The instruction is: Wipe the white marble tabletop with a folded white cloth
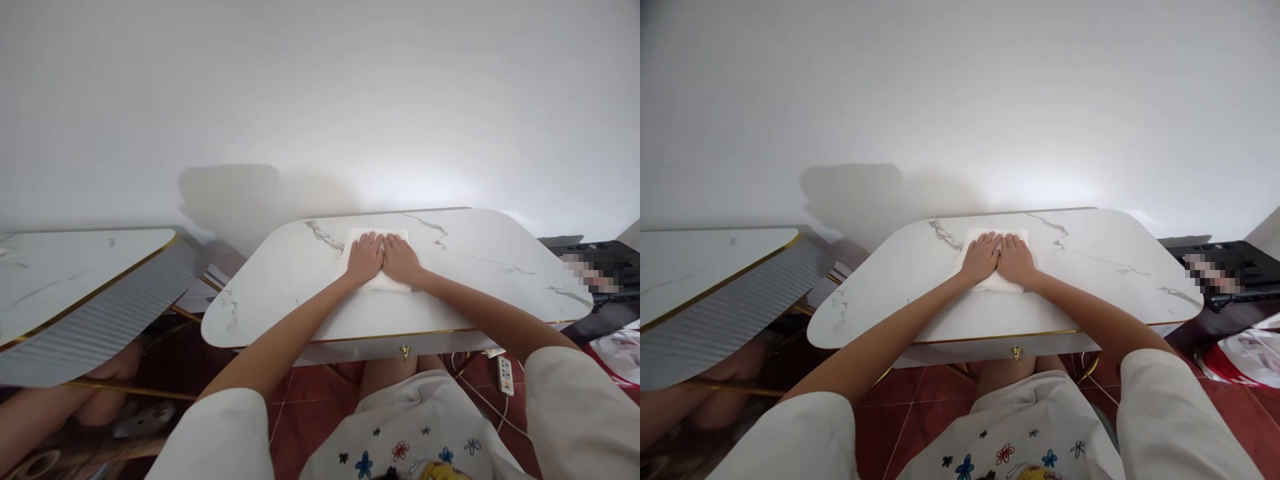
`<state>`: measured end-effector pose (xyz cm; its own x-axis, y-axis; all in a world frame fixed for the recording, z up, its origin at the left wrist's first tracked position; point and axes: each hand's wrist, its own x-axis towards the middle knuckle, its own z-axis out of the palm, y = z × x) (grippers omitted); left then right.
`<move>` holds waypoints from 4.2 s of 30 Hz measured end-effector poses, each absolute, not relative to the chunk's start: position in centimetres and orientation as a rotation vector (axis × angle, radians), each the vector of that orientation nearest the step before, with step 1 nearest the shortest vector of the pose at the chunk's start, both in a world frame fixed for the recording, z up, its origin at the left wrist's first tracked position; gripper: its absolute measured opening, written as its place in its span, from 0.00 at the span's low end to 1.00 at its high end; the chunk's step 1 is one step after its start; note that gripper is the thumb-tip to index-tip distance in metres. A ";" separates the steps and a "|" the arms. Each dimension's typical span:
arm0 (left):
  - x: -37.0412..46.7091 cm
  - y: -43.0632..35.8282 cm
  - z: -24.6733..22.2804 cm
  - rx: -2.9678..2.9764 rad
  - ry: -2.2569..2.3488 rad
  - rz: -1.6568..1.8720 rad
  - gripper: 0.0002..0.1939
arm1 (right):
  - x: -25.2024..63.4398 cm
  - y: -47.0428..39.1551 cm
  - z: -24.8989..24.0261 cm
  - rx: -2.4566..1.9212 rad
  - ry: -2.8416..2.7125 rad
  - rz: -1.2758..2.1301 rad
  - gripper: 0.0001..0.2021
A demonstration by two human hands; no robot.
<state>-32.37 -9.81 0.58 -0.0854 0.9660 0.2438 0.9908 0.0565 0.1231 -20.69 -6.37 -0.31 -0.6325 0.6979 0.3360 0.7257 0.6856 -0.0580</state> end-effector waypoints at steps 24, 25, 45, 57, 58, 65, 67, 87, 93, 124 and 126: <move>-36.9 1.3 0.3 -2.022 -2.219 -0.519 0.26 | -25.7 4.6 0.3 -1.194 -2.608 -0.099 0.27; -37.1 1.5 0.3 -2.022 -2.219 -0.519 0.26 | -25.8 4.9 0.4 -1.196 -2.609 -0.092 0.27; -36.7 5.8 0.3 -2.030 -2.183 -0.469 0.26 | -25.2 9.4 -0.1 -1.158 -2.601 -0.012 0.27; -35.2 4.2 0.0 -2.118 -2.099 -0.428 0.28 | -23.1 7.5 -0.7 -1.238 -2.529 -0.074 0.27; -35.0 3.8 0.0 -2.116 -2.101 -0.430 0.28 | -22.9 7.2 -0.7 -1.238 -2.529 -0.077 0.27; -33.8 1.2 -0.1 -2.128 -2.081 -0.419 0.27 | -21.5 4.8 -1.1 -1.229 -2.533 -0.138 0.27; -33.6 0.5 -0.1 -2.142 -2.075 -0.413 0.28 | -21.2 4.0 -1.1 -1.230 -2.524 -0.147 0.26; -30.8 -9.4 0.2 -2.158 -2.091 -0.396 0.27 | -18.3 -6.1 -0.3 -1.249 -2.588 -0.129 0.27; -30.1 -11.9 0.5 -2.160 -2.156 -0.381 0.27 | -17.7 -8.4 -0.5 -1.199 -2.559 -0.152 0.26; -26.1 -11.2 0.9 -2.169 -2.152 -0.387 0.27 | -13.9 -7.1 -0.3 -1.208 -2.602 -0.144 0.27; -26.5 -10.2 0.9 -2.159 -2.147 -0.406 0.26 | -14.3 -6.0 -0.3 -1.199 -2.598 -0.157 0.27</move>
